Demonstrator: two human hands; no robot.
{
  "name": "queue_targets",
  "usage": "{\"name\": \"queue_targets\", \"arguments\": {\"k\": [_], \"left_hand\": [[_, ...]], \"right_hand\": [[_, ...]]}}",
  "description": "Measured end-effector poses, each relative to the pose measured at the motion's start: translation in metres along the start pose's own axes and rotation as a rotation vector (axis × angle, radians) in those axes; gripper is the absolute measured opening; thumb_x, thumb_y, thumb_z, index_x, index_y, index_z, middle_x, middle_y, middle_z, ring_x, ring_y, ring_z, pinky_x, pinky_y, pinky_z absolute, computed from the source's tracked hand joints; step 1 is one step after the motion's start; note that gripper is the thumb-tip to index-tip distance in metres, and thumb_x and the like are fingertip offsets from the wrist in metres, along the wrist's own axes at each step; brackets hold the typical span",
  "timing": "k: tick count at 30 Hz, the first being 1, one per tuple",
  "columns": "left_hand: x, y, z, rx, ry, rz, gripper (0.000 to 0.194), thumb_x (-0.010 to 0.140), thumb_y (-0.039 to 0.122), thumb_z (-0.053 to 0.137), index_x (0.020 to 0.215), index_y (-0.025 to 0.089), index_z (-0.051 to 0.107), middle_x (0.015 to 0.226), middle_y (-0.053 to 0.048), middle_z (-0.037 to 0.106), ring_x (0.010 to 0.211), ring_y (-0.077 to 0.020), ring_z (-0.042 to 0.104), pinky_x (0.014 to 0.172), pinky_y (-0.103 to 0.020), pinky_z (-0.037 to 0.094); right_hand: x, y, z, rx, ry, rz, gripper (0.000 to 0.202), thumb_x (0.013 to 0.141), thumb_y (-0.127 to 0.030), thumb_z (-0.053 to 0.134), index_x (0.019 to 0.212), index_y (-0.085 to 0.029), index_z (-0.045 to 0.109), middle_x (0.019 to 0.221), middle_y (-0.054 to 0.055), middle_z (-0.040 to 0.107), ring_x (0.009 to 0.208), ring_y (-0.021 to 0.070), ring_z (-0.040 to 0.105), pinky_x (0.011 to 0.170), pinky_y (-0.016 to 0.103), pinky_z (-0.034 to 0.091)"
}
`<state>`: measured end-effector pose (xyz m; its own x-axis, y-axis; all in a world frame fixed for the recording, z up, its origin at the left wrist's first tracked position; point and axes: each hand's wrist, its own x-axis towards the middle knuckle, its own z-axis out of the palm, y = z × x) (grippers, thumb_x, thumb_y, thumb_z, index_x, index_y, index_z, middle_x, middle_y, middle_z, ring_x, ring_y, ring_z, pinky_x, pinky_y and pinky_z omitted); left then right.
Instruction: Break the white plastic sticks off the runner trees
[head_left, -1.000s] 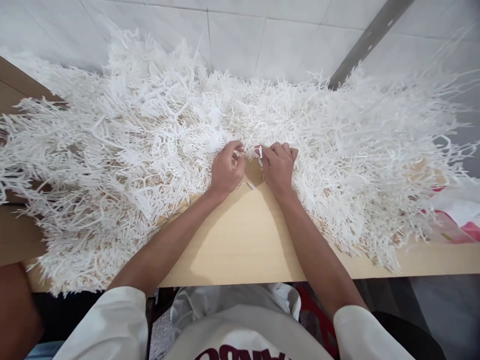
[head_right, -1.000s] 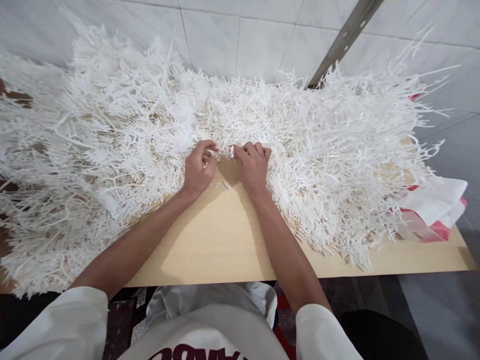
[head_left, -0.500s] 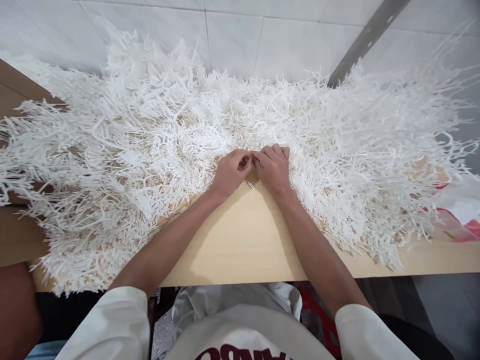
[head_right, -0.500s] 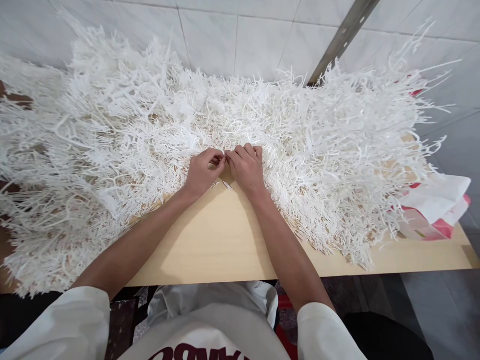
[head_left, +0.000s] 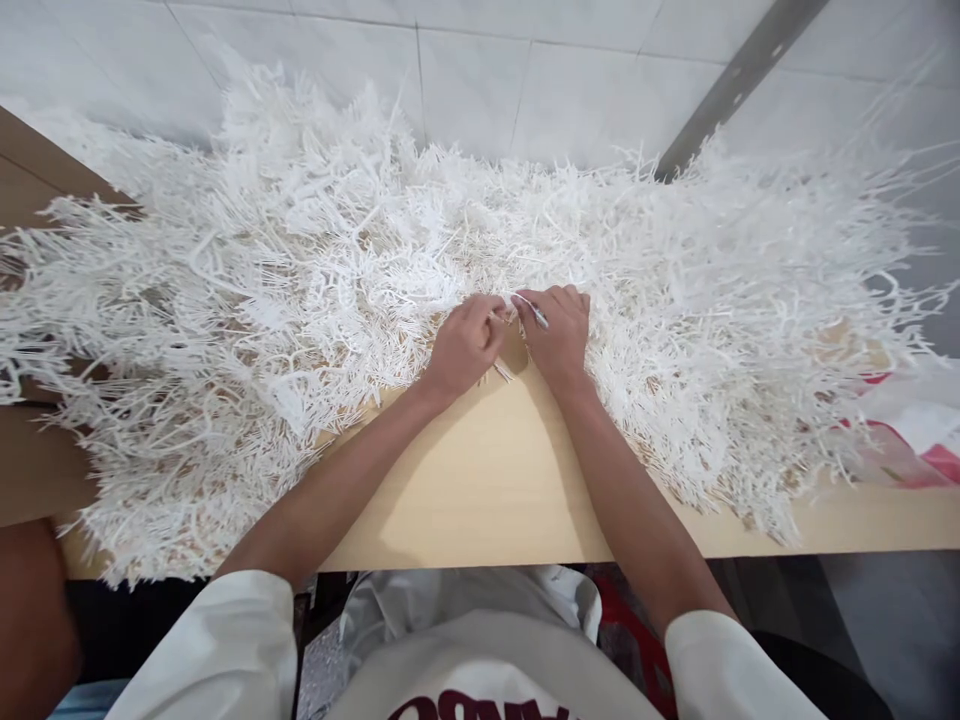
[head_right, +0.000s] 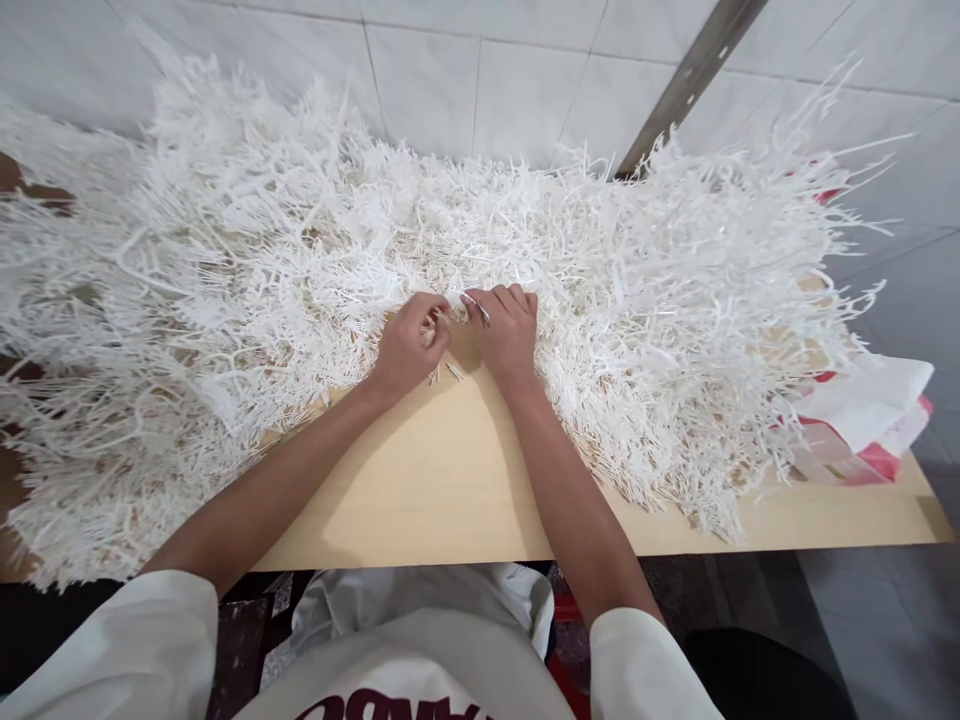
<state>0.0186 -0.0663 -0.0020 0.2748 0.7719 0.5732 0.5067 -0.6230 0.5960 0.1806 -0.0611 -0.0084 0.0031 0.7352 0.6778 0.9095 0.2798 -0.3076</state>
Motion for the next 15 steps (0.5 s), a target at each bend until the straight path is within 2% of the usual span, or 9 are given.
{"name": "queue_targets", "arguments": {"k": [3, 7, 10, 13, 15], "left_hand": [[0.005, -0.008, 0.001, -0.074, 0.11, -0.128, 0.032, 0.085, 0.009, 0.046, 0.114, 0.022, 0.054, 0.117, -0.008, 0.063, 0.097, -0.0146, 0.063, 0.082, -0.029, 0.051], [0.008, -0.007, -0.004, -0.189, 0.054, -0.15, 0.035, 0.093, 0.028, 0.05, 0.128, 0.025, 0.05, 0.13, -0.009, 0.06, 0.109, -0.0159, 0.062, 0.086, -0.028, 0.052], [0.007, -0.001, -0.009, -0.26, 0.015, -0.097, 0.038, 0.095, 0.045, 0.05, 0.125, 0.023, 0.055, 0.125, -0.009, 0.065, 0.114, -0.0183, 0.062, 0.087, -0.029, 0.052], [0.006, 0.0, -0.008, -0.29, 0.033, -0.145, 0.04, 0.094, 0.054, 0.048, 0.113, 0.021, 0.062, 0.111, -0.007, 0.07, 0.097, -0.016, 0.066, 0.081, -0.028, 0.053], [0.006, -0.003, -0.006, -0.293, 0.065, -0.216, 0.037, 0.093, 0.054, 0.052, 0.108, 0.021, 0.062, 0.099, -0.004, 0.072, 0.086, -0.0139, 0.067, 0.077, -0.027, 0.054]], "right_hand": [[-0.001, -0.007, -0.004, 0.065, -0.003, -0.035, 0.03, 0.099, -0.046, 0.047, 0.098, -0.025, 0.069, 0.08, 0.002, 0.071, 0.08, 0.017, 0.06, 0.08, 0.034, 0.038], [-0.002, -0.009, -0.008, 0.164, -0.079, -0.102, 0.031, 0.102, -0.042, 0.04, 0.098, -0.023, 0.065, 0.083, 0.002, 0.071, 0.081, 0.0164, 0.06, 0.08, 0.033, 0.041], [-0.002, -0.008, -0.009, 0.163, -0.105, -0.141, 0.031, 0.102, -0.041, 0.039, 0.096, -0.022, 0.063, 0.082, 0.003, 0.07, 0.079, 0.0164, 0.058, 0.078, 0.032, 0.039], [-0.002, -0.009, -0.01, 0.148, -0.104, -0.181, 0.029, 0.102, -0.039, 0.04, 0.096, -0.022, 0.062, 0.081, 0.002, 0.07, 0.08, 0.0162, 0.059, 0.078, 0.032, 0.038], [-0.002, -0.01, -0.01, 0.142, -0.096, -0.164, 0.029, 0.103, -0.038, 0.039, 0.098, -0.022, 0.061, 0.084, 0.002, 0.07, 0.081, 0.0161, 0.059, 0.08, 0.032, 0.038]]}}
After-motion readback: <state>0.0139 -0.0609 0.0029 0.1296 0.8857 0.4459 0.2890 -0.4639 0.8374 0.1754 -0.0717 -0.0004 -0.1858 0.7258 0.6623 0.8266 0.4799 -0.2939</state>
